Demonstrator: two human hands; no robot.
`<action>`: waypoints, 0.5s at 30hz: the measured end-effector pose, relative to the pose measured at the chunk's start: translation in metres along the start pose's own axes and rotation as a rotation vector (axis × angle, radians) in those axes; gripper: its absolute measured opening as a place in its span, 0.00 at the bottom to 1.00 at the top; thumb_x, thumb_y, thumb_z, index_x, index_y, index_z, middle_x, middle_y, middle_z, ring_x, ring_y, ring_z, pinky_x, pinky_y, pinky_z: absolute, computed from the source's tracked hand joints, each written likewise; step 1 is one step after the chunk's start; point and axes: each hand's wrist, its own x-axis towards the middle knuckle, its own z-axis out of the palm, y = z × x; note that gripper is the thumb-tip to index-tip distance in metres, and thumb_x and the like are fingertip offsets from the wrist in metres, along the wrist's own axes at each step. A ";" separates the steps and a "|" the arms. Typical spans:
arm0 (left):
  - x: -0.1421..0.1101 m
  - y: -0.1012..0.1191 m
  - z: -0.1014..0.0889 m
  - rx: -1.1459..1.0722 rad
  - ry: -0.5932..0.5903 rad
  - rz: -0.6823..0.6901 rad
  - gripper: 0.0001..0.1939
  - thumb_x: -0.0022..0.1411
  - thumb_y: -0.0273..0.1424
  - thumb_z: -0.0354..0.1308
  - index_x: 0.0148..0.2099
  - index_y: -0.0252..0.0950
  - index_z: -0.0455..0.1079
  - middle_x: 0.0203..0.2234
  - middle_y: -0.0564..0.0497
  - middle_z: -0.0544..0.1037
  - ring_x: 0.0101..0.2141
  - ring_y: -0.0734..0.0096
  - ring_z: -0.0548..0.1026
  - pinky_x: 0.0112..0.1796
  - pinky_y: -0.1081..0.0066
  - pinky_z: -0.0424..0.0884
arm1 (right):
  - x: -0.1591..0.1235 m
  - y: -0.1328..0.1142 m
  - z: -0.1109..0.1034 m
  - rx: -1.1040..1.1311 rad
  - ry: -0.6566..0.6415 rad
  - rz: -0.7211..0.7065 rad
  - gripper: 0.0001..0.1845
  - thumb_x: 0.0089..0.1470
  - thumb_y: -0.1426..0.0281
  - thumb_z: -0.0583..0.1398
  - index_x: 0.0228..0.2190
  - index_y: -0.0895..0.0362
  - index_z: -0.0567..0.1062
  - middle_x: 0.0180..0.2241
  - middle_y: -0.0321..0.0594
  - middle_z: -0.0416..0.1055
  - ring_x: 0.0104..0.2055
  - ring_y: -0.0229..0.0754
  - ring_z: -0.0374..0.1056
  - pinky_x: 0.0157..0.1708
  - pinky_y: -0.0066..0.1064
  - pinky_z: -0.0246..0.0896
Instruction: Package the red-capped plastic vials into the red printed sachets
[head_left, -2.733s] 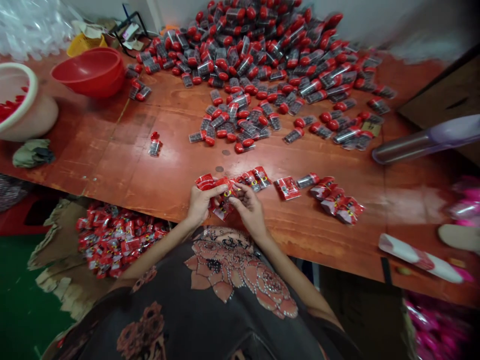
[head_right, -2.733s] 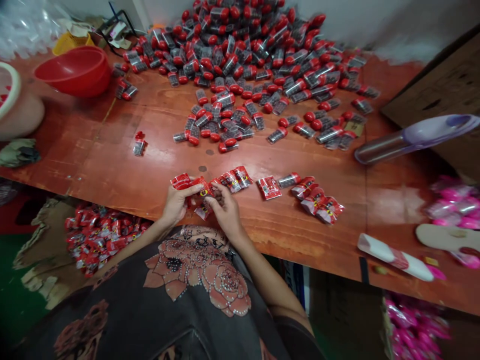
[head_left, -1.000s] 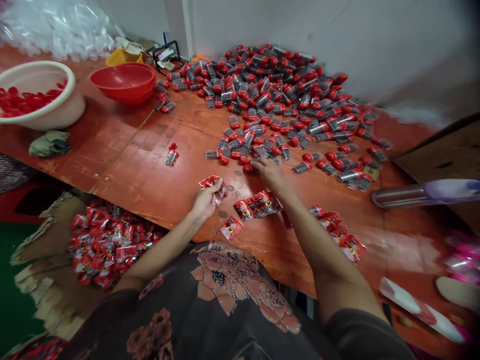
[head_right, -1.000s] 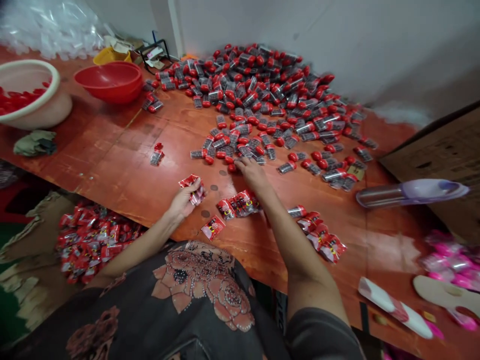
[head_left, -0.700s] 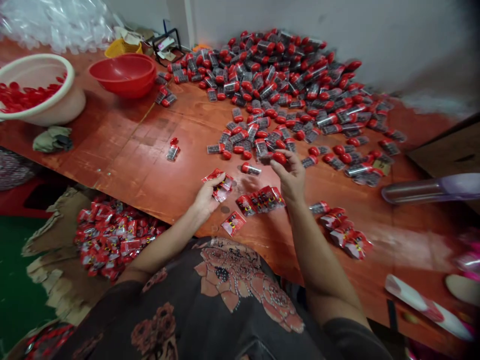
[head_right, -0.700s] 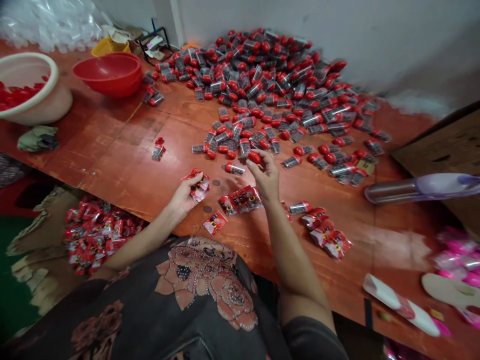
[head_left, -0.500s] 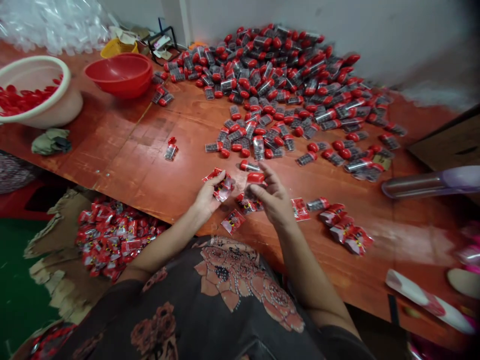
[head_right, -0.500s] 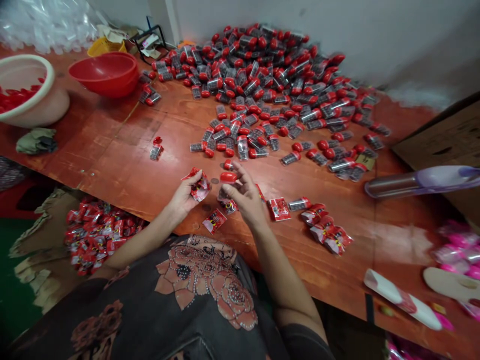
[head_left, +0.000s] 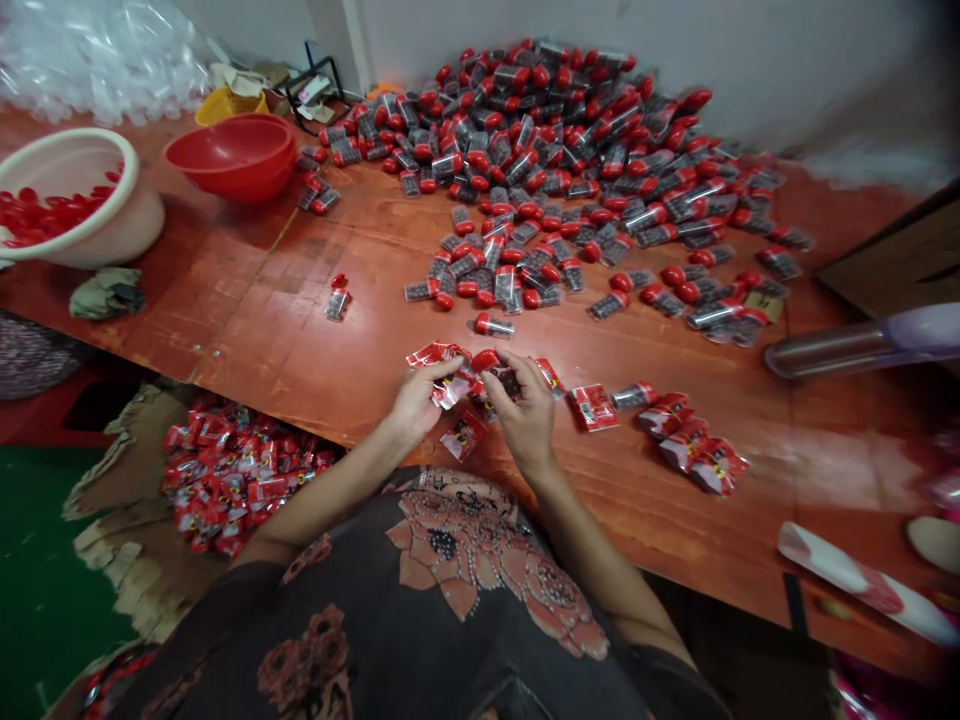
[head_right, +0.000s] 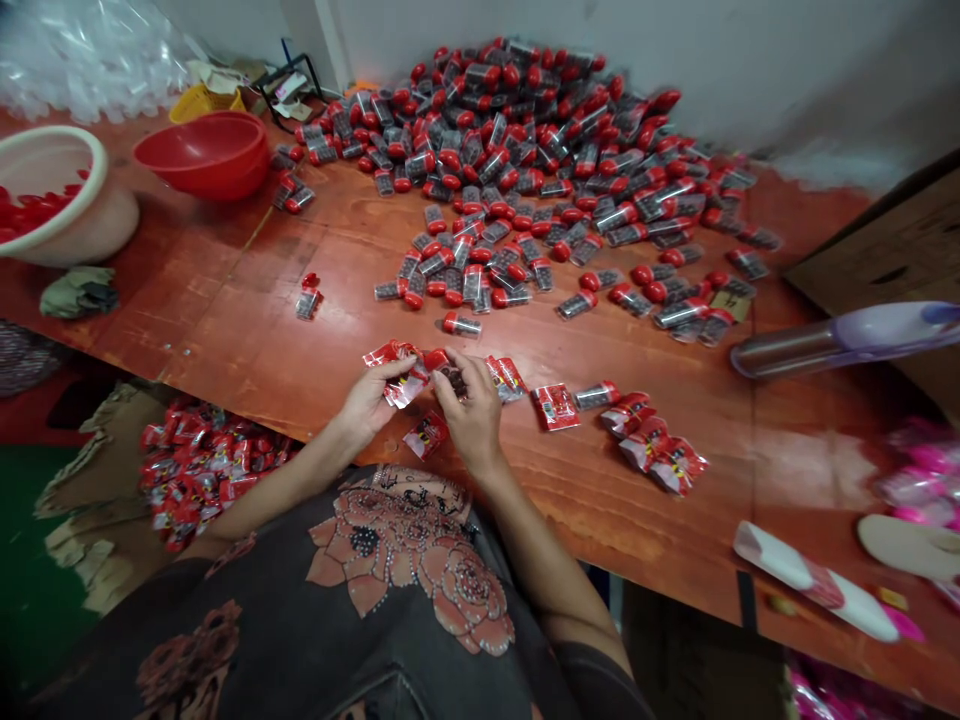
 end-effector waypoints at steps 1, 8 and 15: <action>0.000 0.000 0.000 0.005 0.021 0.036 0.05 0.52 0.17 0.62 0.30 0.31 0.74 0.26 0.48 0.79 0.27 0.72 0.76 0.34 0.70 0.73 | -0.001 -0.002 -0.001 -0.019 0.008 -0.007 0.17 0.59 0.67 0.58 0.51 0.46 0.72 0.45 0.42 0.73 0.48 0.47 0.70 0.50 0.45 0.67; -0.001 0.003 0.003 0.065 0.085 0.093 0.04 0.52 0.19 0.65 0.29 0.30 0.73 0.24 0.49 0.78 0.25 0.74 0.75 0.32 0.71 0.72 | -0.014 -0.006 -0.004 -0.001 0.059 -0.079 0.19 0.59 0.68 0.59 0.52 0.45 0.71 0.46 0.41 0.72 0.48 0.46 0.69 0.50 0.45 0.67; -0.004 0.001 0.001 0.041 -0.034 -0.008 0.05 0.52 0.17 0.62 0.32 0.30 0.75 0.28 0.46 0.80 0.28 0.72 0.77 0.36 0.69 0.73 | -0.013 0.000 0.000 0.004 0.051 -0.043 0.19 0.60 0.67 0.58 0.53 0.45 0.71 0.47 0.42 0.71 0.50 0.47 0.69 0.52 0.48 0.66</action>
